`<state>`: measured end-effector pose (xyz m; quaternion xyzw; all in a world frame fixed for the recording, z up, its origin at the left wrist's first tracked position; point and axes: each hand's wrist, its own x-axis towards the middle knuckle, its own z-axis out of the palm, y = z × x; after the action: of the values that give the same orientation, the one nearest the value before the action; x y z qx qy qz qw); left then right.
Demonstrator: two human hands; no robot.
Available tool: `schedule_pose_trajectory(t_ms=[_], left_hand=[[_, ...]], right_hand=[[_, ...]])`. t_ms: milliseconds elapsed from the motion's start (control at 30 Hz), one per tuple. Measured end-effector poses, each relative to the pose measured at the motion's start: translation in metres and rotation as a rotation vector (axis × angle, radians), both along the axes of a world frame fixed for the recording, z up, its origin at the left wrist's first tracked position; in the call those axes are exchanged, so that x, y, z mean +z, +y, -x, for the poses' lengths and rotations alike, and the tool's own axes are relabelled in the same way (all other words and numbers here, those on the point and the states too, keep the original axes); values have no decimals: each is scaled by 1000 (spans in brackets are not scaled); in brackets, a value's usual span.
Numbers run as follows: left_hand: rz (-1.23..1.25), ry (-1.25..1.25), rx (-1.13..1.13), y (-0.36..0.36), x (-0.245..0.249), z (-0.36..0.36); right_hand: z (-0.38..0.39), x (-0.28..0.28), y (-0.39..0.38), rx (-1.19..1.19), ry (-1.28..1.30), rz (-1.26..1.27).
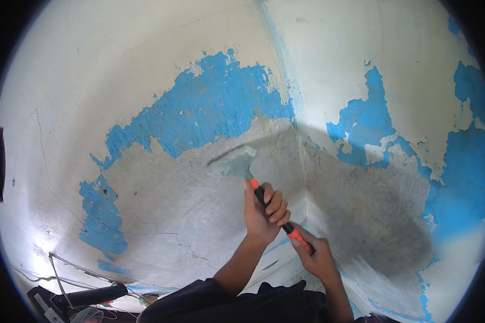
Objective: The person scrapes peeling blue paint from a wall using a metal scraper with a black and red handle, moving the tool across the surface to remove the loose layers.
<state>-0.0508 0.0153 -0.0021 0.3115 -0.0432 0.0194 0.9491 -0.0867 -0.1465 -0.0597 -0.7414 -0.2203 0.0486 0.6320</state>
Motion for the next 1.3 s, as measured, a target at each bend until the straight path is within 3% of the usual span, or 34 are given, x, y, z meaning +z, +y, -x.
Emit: schedule_pose_trajectory(t_ms=[100, 267, 467, 700, 933, 1200, 1300], left_hand=[[-92, 53, -1, 3, -3, -2], [-222, 96, -27, 6, 34, -12], [-196, 197, -37, 3, -6, -9], [-272, -2, -33, 15, 55, -19], [-267, 240, -46, 8, -3, -9], [-336, 14, -37, 16, 55, -21], [-300, 132, -67, 14, 17, -17]], right_hand=[[2, -12, 7, -12, -6, -18], [-10, 15, 4, -18, 3, 8], [-1, -18, 2, -44, 1, -24], [-15, 26, 15, -33, -34, -61], [2, -33, 14, -33, 80, -72], [-17, 19, 19, -37, -10, -87], [-9, -14, 15, -28, 45, -85]])
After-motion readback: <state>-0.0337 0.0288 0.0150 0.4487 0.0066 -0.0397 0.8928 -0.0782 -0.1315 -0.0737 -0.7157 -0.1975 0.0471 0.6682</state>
